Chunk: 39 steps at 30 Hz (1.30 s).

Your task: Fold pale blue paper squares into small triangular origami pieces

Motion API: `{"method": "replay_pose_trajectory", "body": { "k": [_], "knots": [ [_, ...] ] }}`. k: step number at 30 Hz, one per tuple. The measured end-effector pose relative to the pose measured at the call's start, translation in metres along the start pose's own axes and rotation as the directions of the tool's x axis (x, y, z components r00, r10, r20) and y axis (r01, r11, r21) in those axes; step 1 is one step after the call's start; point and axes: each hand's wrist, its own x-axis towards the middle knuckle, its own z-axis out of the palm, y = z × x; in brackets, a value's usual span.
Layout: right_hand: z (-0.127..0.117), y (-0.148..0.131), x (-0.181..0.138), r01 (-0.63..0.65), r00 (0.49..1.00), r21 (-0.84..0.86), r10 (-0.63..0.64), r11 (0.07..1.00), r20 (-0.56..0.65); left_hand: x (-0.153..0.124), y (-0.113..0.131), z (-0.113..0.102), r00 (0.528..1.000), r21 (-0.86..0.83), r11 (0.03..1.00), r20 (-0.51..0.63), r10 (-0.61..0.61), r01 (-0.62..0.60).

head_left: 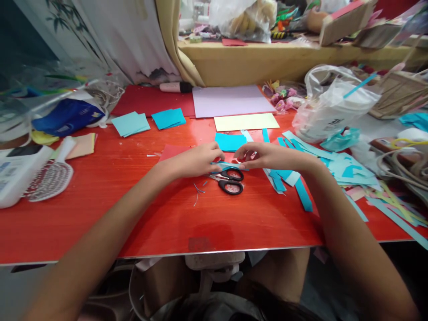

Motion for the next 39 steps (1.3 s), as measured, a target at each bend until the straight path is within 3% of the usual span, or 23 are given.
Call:
{"method": "replay_pose_trajectory", "body": {
  "k": [8, 13, 18, 23, 26, 30, 35, 39],
  "knots": [
    [0.007, -0.001, 0.004, -0.071, 0.997, -0.037, 0.072, 0.997, 0.032, 0.005, 0.009, 0.007, 0.996, 0.019, 0.996, -0.005, -0.084, 0.084],
    [0.008, -0.002, 0.005, -0.073, 0.997, -0.058, 0.074, 0.996, 0.008, 0.005, 0.011, 0.004, 0.997, -0.035, 0.997, 0.044, -0.070, 0.071],
    [0.008, 0.002, 0.007, -0.059, 0.998, -0.106, 0.061, 0.993, 0.018, 0.003, 0.011, 0.001, 0.997, -0.047, 0.996, 0.018, -0.075, 0.076],
    [0.008, 0.004, 0.009, -0.054, 0.994, -0.047, 0.049, 0.997, -0.100, 0.002, 0.009, -0.003, 0.985, -0.128, 0.980, -0.068, -0.159, 0.149],
    [0.009, 0.001, 0.007, -0.006, 0.996, 0.076, 0.013, 0.997, -0.091, 0.004, 0.007, -0.003, 0.968, -0.153, 0.971, -0.145, -0.204, 0.181],
    [0.013, -0.002, 0.009, 0.060, 0.986, 0.194, -0.028, 0.979, -0.163, 0.005, 0.005, 0.000, 0.961, -0.120, 0.978, -0.199, -0.192, 0.171],
    [0.020, 0.004, 0.018, 0.039, 0.948, -0.004, -0.038, 0.999, -0.317, 0.004, 0.001, 0.004, 0.955, -0.018, 0.985, -0.244, -0.171, 0.172],
    [0.020, 0.008, 0.020, 0.048, 0.957, -0.172, -0.095, 0.984, -0.276, 0.004, -0.004, 0.007, 0.956, 0.019, 0.986, -0.246, -0.159, 0.168]
  ]
}}
